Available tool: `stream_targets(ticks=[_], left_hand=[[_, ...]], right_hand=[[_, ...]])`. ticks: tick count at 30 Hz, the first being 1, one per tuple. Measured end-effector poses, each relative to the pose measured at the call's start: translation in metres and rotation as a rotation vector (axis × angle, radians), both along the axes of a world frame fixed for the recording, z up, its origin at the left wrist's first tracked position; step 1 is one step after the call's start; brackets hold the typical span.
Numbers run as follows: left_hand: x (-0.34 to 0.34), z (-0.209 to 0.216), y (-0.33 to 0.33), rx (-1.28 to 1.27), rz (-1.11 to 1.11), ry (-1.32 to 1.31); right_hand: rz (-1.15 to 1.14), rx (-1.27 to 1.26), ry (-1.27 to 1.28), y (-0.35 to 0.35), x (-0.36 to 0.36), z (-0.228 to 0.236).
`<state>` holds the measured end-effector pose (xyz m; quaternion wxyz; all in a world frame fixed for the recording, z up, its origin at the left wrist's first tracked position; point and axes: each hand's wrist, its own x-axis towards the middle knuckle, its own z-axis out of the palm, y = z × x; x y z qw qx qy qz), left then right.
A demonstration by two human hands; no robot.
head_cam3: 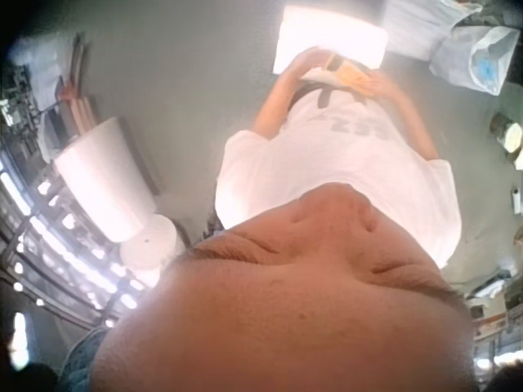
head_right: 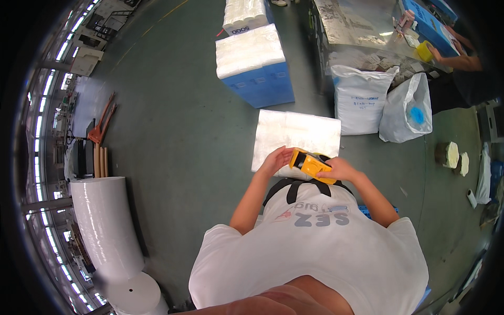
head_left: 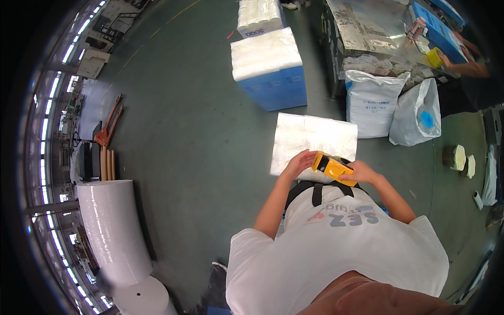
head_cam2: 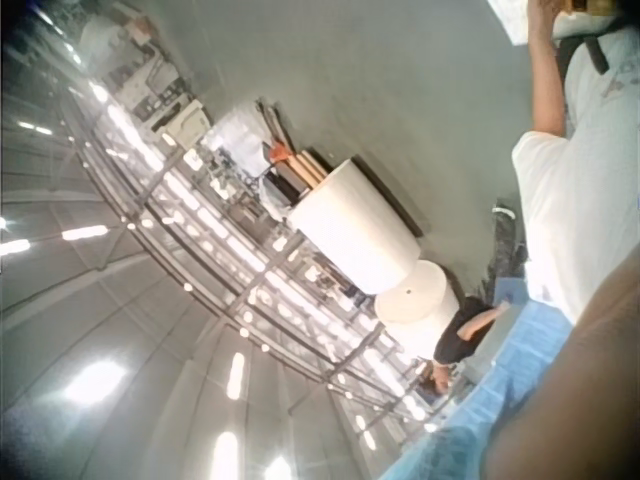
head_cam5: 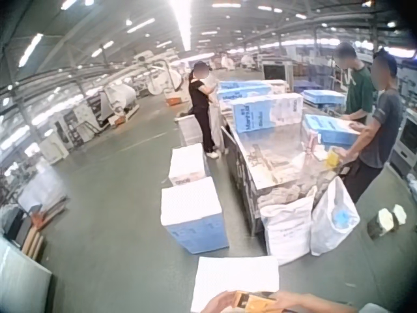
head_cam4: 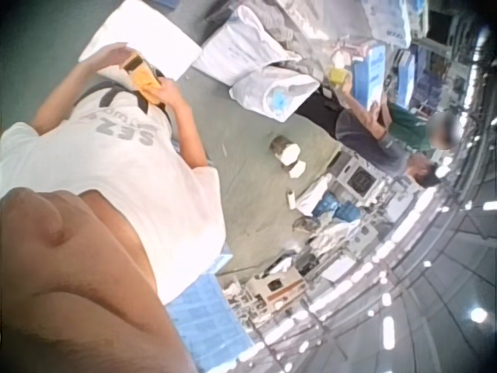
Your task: The person scans several white packages with a handheld device and stacks them onto a blue pallet.
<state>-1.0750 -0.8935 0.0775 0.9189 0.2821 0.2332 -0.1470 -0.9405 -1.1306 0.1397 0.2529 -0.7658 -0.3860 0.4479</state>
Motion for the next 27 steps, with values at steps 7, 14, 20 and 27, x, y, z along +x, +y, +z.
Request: stream_targets(ticks=[7, 14, 20, 27], left_hand=[[-0.051, -0.064, 0.045, 0.143, 0.067, 0.12], [-0.051, -0.068, 0.126, 0.619, 0.249, 0.336], [-0.056, -0.173, 0.203, 0.81, 0.499, 0.277], [-0.027, -0.251, 0.119, 1.324, 0.135, 0.87]], right_hand=[[0.101, -0.047, 0.17, 0.085, -0.027, -0.003], [0.082, -0.304, 0.205, 0.125, -0.005, 0.0], [-0.055, -0.381, 0.324, 0.136, 0.018, 0.022], [-0.026, -0.501, 0.261, 0.136, 0.025, 0.001]])
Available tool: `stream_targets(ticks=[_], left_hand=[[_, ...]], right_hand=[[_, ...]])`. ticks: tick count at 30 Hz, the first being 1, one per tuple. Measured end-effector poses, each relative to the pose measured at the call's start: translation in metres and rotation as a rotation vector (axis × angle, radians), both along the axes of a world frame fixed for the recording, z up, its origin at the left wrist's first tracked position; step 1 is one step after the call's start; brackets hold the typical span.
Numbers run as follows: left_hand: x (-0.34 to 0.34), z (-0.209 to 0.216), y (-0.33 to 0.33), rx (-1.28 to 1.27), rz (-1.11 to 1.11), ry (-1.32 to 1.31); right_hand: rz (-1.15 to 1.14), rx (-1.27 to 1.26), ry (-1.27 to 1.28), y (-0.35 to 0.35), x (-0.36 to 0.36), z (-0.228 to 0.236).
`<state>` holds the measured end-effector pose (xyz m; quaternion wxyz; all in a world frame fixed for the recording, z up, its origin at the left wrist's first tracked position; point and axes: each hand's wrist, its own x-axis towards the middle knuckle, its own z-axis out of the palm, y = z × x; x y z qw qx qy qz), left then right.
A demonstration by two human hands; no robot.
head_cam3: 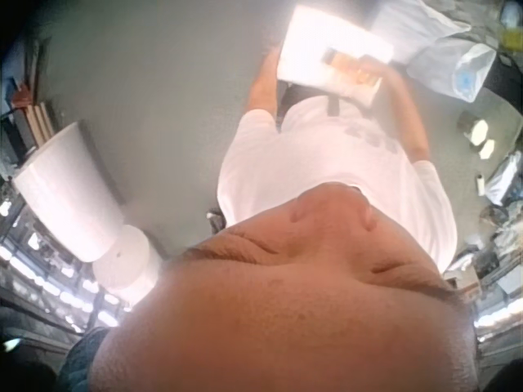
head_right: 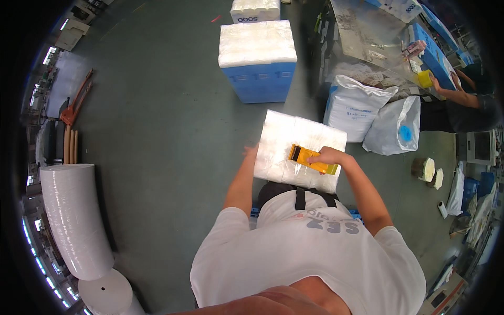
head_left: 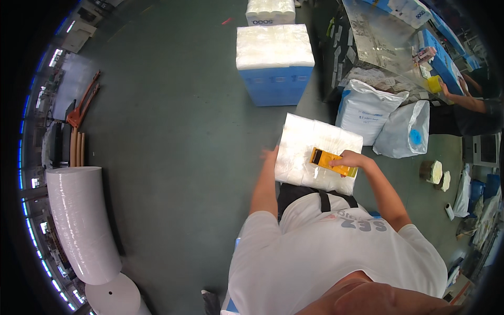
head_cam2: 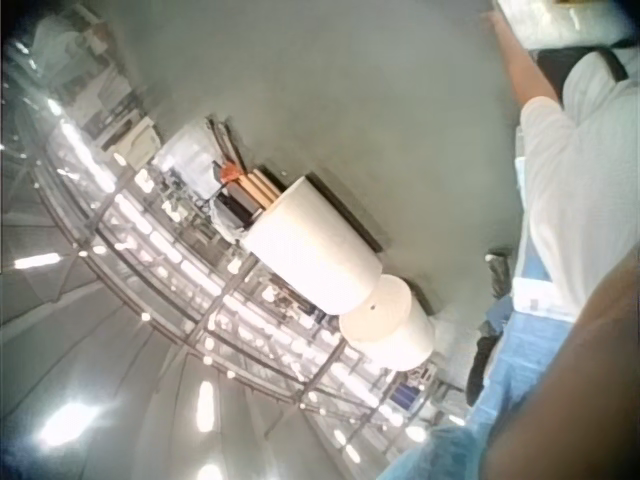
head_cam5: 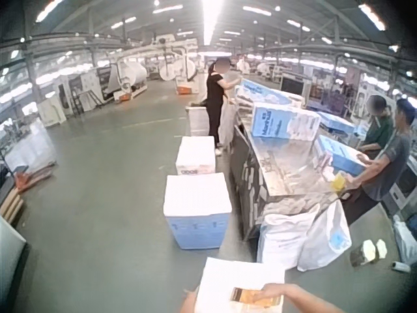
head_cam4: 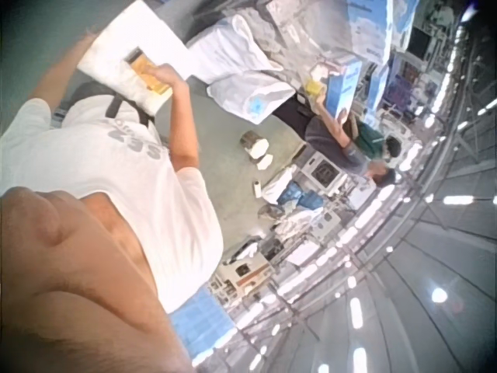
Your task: The person scans several white packages with a handheld device and stacks them onto a blue pallet.
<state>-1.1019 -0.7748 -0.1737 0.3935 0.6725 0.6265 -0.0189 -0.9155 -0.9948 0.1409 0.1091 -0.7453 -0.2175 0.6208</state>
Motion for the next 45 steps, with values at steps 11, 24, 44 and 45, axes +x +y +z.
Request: stream_targets(ticks=[11, 24, 44, 45], left_hand=[[0.038, 0.13, -0.062, 0.586, -0.433, -0.052], [0.088, 0.176, -0.181, 0.708, -0.985, -0.017], [0.118, 0.206, -0.258, -0.191, -0.975, -0.713], [0.121, 0.208, -0.259, -0.428, -0.904, -0.774]], right_hand=[[-0.069, 0.08, 0.074, -0.029, 0.009, 0.022], [-0.075, -0.297, -0.144, -0.297, 0.102, -0.051], [-0.127, 0.35, -0.741, -0.305, -0.006, -0.057], [-0.118, 0.398, -0.763, -0.3, -0.008, -0.053]])
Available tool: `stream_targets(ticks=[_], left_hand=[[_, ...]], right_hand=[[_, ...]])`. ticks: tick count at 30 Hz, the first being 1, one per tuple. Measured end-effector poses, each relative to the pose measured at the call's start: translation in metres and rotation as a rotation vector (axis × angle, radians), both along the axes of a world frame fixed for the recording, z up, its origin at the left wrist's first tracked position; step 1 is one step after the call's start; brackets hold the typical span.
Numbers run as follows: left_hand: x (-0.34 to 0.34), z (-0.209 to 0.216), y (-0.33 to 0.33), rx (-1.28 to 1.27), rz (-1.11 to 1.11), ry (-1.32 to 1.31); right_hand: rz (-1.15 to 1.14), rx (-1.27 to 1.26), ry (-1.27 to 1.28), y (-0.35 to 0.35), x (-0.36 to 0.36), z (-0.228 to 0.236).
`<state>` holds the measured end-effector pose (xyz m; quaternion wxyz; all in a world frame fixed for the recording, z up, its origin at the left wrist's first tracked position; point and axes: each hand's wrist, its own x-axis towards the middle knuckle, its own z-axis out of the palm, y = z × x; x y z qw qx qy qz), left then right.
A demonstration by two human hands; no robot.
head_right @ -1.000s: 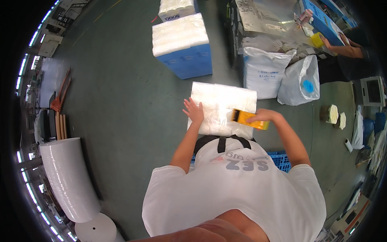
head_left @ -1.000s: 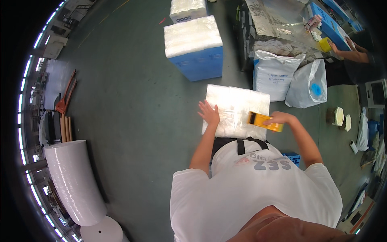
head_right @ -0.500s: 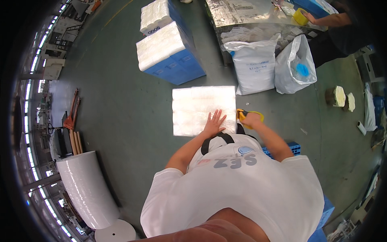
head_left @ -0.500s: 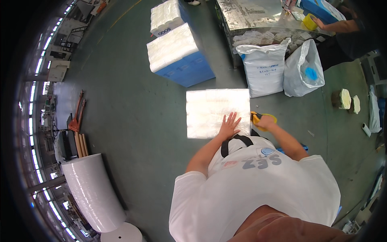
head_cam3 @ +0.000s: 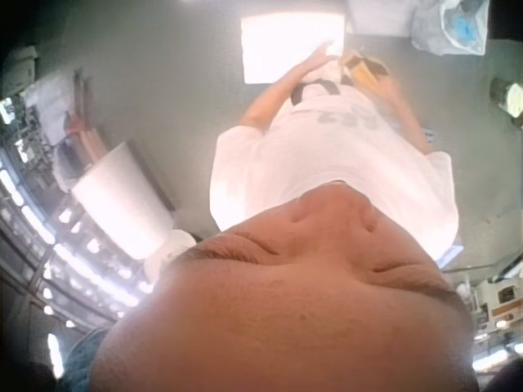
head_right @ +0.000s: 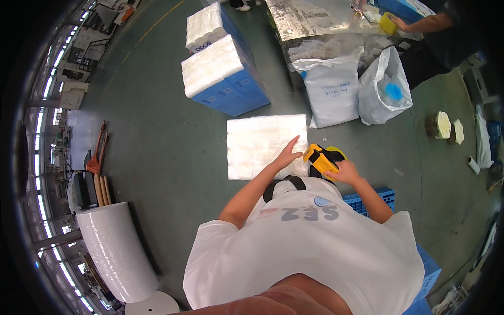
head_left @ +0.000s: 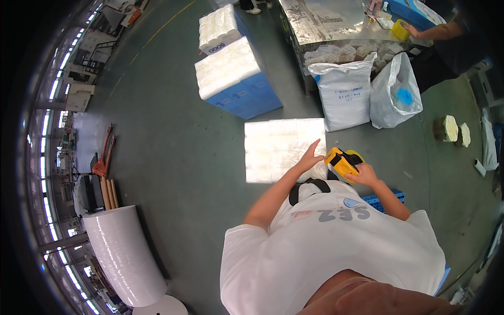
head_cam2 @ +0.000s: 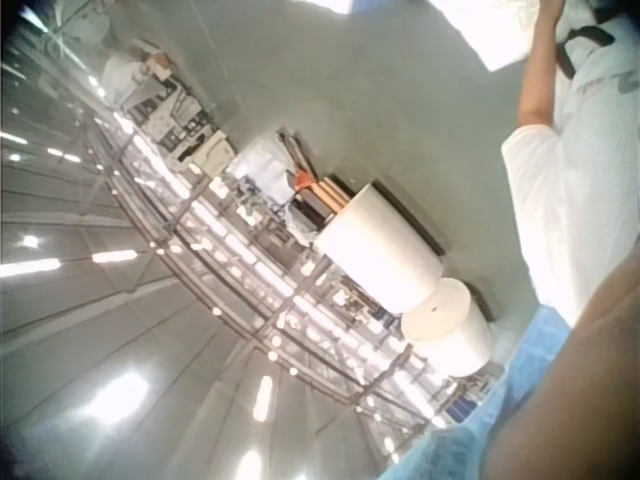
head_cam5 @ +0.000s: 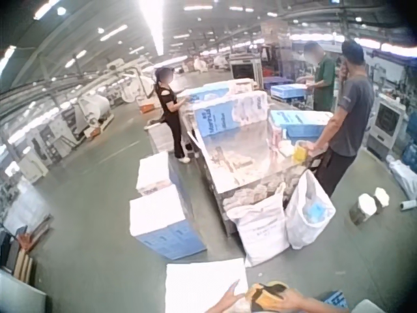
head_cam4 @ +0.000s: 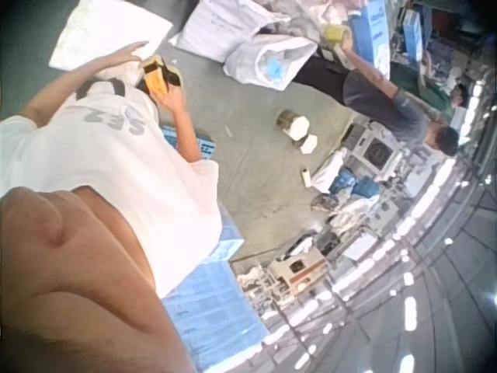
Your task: The person scans several white packages with a handheld device and stacks them onto a blue pallet.
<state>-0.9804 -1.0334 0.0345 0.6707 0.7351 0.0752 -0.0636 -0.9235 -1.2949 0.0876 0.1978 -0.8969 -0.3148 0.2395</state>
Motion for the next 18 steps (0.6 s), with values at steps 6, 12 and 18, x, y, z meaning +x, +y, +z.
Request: stream_targets(ticks=[6, 12, 18], left_hand=[[-0.018, 0.015, 0.037, -0.245, 0.115, 0.164], [-0.071, 0.011, 0.103, -0.585, 0.263, 0.452], [-0.128, 0.0, 0.167, -0.871, 0.298, 0.484]], right_hand=[[0.056, 0.078, 0.141, 0.058, -0.014, 0.041], [0.124, 0.118, 0.575, 0.132, -0.019, 0.048], [0.321, -0.15, 0.595, 0.215, -0.029, 0.067]])
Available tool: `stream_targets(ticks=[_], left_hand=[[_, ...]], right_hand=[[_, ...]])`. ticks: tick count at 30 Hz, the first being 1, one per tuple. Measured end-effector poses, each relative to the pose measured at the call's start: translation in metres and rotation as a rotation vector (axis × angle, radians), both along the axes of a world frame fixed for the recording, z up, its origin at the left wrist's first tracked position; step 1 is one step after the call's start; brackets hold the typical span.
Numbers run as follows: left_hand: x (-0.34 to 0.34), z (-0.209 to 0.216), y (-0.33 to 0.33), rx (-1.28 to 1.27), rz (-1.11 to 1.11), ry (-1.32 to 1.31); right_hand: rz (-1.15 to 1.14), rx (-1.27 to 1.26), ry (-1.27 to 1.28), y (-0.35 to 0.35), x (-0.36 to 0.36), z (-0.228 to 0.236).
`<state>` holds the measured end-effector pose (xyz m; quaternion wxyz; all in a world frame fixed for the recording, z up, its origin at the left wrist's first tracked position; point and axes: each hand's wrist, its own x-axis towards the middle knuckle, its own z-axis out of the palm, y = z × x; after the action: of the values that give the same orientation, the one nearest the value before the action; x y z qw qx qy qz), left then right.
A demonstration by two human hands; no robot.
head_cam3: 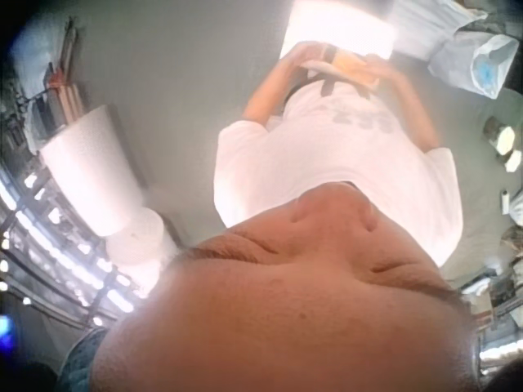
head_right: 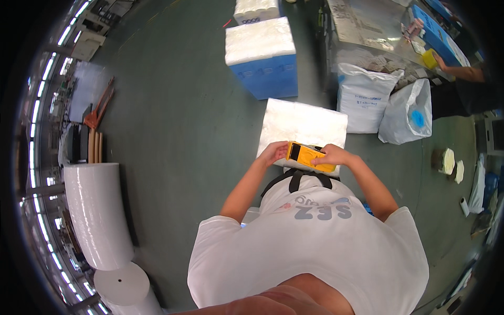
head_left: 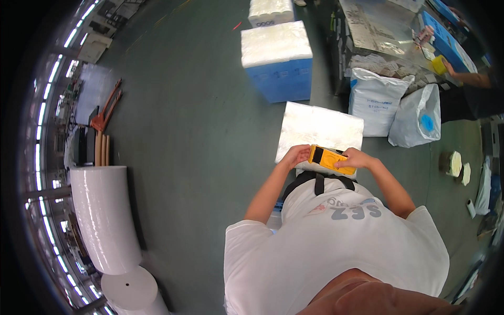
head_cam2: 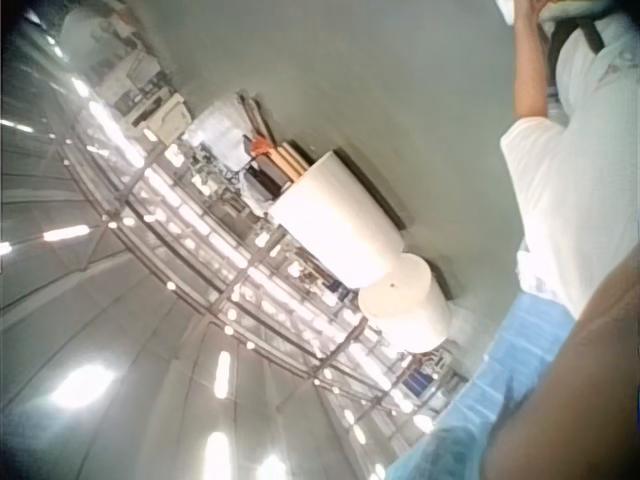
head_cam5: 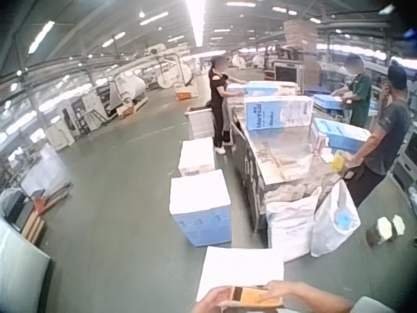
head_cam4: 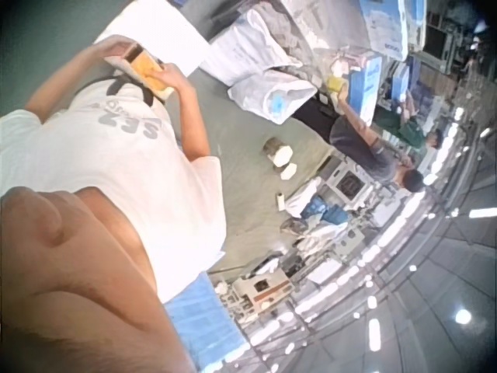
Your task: The person scans several white packages with a handheld device and stacks them onto a blue pallet.
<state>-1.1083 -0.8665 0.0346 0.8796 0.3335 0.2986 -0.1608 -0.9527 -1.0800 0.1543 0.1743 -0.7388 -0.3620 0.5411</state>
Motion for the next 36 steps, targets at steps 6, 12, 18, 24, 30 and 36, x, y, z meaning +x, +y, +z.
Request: stream_targets(ticks=[6, 12, 18, 24, 30, 36], left_hand=[[-0.038, -0.027, 0.035, 0.43, 0.174, 0.061], [-0.097, -0.08, 0.148, 0.589, 0.388, 0.192], [-0.081, -0.176, 0.112, 0.876, 0.281, 0.155], [-0.066, -0.187, 0.064, 0.937, 0.042, 0.709], [-0.035, -0.108, 0.049, 1.29, 0.149, 0.254], [-0.022, -0.066, -0.001, 1.665, 0.068, 0.228]], right_hand=[[0.049, -0.122, -0.047, 0.059, -0.034, -0.013], [-0.01, -0.152, 0.063, 0.082, -0.033, 0.004], [0.043, -0.256, -0.054, 0.084, -0.032, -0.033], [0.017, -0.289, -0.048, 0.062, -0.023, -0.045], [-0.069, -0.239, 0.0, 0.025, -0.01, -0.011], [-0.291, -0.425, 0.177, -0.128, 0.046, -0.001]])
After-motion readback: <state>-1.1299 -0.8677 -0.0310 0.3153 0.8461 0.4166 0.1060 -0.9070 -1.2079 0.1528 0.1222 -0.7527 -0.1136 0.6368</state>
